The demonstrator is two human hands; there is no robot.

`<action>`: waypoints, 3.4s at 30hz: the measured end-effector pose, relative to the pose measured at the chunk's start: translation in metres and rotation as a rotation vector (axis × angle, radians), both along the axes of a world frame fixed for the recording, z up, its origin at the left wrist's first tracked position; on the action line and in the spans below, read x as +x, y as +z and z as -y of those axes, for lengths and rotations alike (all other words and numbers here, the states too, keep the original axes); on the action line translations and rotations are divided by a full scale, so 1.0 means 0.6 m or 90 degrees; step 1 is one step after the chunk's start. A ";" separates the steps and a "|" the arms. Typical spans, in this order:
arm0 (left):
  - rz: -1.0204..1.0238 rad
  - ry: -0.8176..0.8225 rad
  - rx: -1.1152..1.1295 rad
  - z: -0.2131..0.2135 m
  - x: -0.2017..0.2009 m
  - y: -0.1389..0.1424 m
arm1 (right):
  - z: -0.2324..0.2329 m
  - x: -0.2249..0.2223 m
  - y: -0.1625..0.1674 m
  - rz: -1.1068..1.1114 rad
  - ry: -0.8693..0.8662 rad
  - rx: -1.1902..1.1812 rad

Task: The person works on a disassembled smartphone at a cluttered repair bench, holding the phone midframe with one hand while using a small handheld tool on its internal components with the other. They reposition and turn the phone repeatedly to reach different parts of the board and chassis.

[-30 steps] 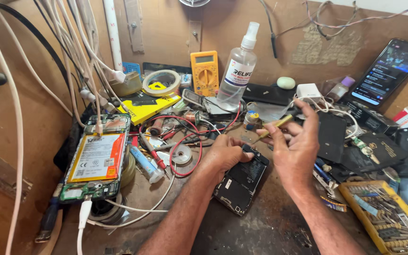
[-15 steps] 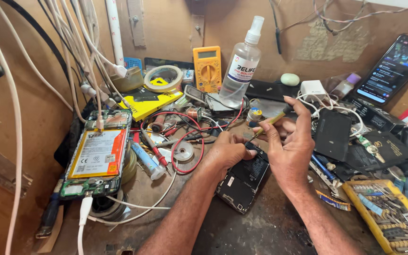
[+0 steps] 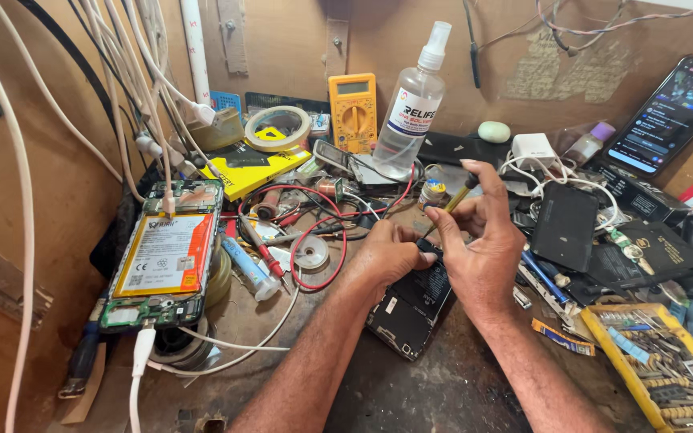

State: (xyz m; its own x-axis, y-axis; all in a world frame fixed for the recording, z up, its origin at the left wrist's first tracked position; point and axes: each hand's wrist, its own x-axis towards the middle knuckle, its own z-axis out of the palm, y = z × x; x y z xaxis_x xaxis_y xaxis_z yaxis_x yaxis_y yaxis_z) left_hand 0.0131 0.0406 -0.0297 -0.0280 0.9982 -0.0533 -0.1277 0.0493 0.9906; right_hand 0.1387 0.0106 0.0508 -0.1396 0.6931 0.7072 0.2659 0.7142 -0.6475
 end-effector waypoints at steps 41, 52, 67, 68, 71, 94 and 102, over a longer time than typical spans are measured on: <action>0.010 -0.041 0.027 0.011 -0.011 0.007 | -0.003 -0.005 -0.002 -0.056 -0.006 0.026; 0.022 -0.054 0.015 0.013 -0.016 0.008 | 0.002 -0.006 0.000 -0.022 -0.060 0.029; 0.023 -0.063 0.009 0.016 -0.019 0.013 | 0.004 -0.004 -0.006 -0.060 -0.011 0.002; 0.021 -0.062 0.012 0.016 -0.019 0.013 | 0.003 -0.003 -0.007 -0.075 0.019 0.002; -0.003 -0.051 0.019 0.017 -0.018 0.014 | 0.003 -0.005 -0.010 -0.097 0.086 -0.001; 0.015 -0.061 0.009 0.022 -0.020 0.023 | 0.005 -0.007 -0.007 -0.099 0.030 -0.028; 0.012 -0.072 0.014 0.022 -0.020 0.023 | 0.000 -0.006 -0.002 -0.002 0.059 0.073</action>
State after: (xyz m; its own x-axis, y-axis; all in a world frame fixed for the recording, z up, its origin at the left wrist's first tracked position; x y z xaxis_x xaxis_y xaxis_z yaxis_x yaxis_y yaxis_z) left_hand 0.0010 0.0275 -0.0157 0.0857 0.9959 -0.0306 -0.1406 0.0425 0.9892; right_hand 0.1350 0.0108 0.0498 -0.1961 0.5925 0.7813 0.1935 0.8045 -0.5616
